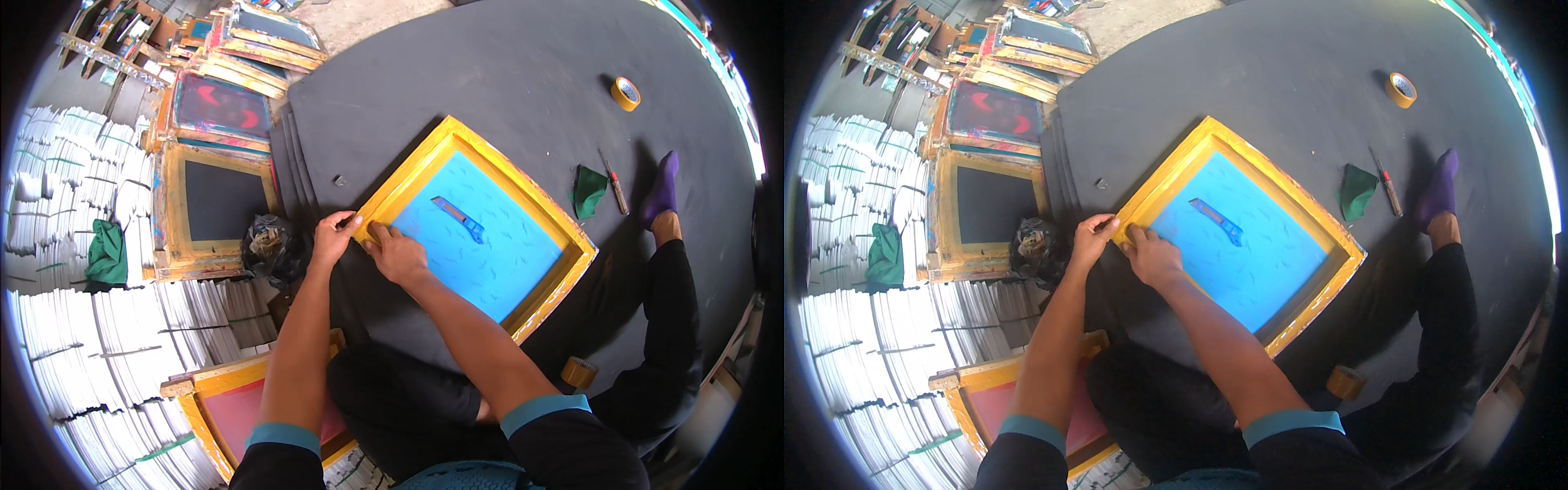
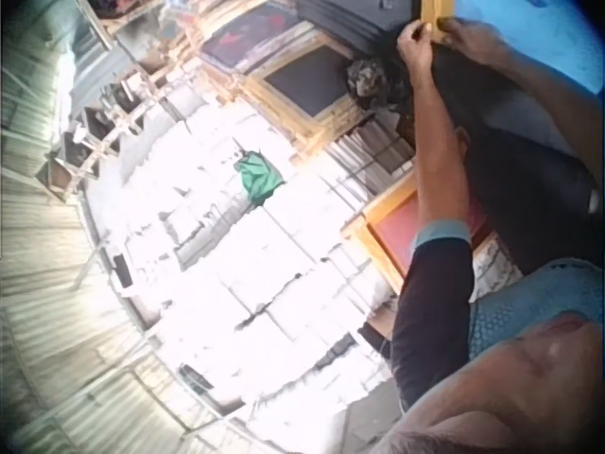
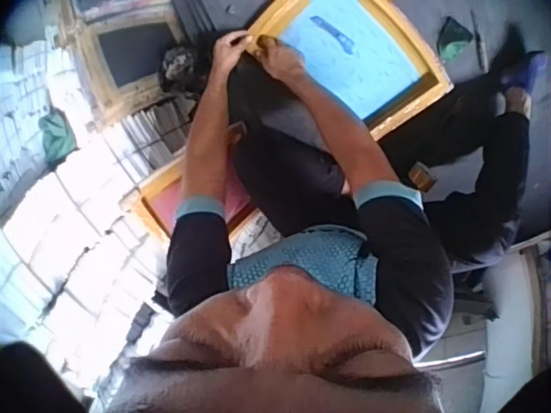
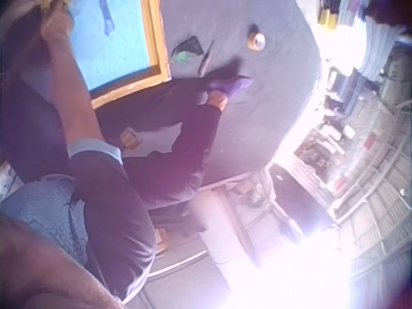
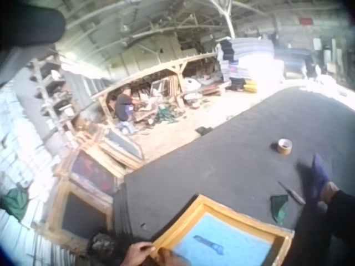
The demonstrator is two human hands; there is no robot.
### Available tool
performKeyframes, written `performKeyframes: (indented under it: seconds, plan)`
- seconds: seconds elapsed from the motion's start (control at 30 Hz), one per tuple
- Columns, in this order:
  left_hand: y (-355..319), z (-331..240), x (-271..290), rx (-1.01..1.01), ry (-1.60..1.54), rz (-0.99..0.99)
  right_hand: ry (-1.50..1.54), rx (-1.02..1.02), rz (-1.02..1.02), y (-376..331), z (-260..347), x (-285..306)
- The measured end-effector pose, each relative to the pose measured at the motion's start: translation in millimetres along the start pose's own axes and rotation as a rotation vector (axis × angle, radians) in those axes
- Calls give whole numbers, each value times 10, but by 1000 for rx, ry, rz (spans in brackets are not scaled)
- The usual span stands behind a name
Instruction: The person sits on a mat and applies masking tape to the edges of a yellow screen printing frame with a blue mesh. They use a utility knife to cut the tape and a green cloth to wipe the frame surface. The person then sets the frame aside and picks up another frame to continue working.
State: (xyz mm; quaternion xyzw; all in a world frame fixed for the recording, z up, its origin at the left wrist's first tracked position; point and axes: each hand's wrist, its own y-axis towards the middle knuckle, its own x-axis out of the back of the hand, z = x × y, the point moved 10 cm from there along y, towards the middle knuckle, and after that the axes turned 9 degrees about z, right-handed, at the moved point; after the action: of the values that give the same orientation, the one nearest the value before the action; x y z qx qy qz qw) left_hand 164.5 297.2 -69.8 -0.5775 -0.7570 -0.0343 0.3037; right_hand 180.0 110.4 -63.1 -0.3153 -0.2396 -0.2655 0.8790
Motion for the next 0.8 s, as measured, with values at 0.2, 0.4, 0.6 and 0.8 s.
performKeyframes:
  seconds: [0.2,0.4,0.6,0.8]
  plan:
    - [-75,-147,-94,-75,65,-160,-124,19,-106,19,16,-32]
    - [-84,-53,-97,-37,-21,-158,-184,-8,102,-48,70,47]
    - [-141,-123,-117,-14,29,-181,-103,27,3,-70,85,145]
    - [-138,-119,-142,-85,63,-204,-202,-33,-2,43,56,-50]
